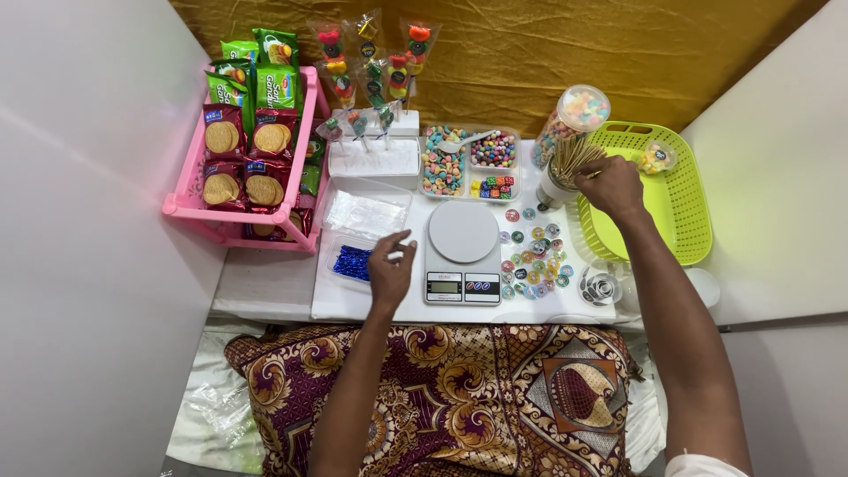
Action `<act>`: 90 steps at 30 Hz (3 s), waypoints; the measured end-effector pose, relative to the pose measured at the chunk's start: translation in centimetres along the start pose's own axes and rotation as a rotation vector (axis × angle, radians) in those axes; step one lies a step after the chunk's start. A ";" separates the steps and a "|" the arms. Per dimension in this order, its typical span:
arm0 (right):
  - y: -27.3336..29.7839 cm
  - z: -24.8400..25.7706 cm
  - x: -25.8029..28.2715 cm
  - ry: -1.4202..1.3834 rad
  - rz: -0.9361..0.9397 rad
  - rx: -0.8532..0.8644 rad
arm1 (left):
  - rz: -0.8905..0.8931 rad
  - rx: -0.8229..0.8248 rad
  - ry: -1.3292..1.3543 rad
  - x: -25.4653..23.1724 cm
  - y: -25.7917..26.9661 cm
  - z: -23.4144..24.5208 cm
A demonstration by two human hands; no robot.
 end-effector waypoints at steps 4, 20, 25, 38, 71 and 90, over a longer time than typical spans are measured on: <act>1.1 1.9 1.7 -0.046 0.097 -0.038 | -0.162 -0.178 -0.251 -0.2 -3.5 2.1; 2.2 4.5 3.9 -0.003 0.137 -0.047 | 0.184 -0.153 -1.227 -1.6 -13.0 2.9; 2.4 4.7 3.6 0.016 0.185 -0.054 | 0.194 -0.124 -1.273 -2.3 -12.5 2.7; 4.7 9.4 6.2 -0.072 0.406 -0.283 | 0.092 -0.113 -1.129 -3.5 -12.8 1.3; 9.5 10.8 4.6 -0.219 0.392 -0.337 | -0.357 0.206 -0.961 -5.4 -13.9 -14.0; 13.5 8.5 4.5 -0.330 0.272 -0.445 | -0.231 0.416 -0.867 -0.7 -15.3 -22.2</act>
Point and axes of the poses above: each hand's wrist, its own y-axis away from the middle knuckle, its own z-axis out of the back of the hand, x = y × z, the point moved 3 cm from there along -y, towards the middle knuckle, and after that the axes turned 8 degrees about z, right-handed, at the moved point
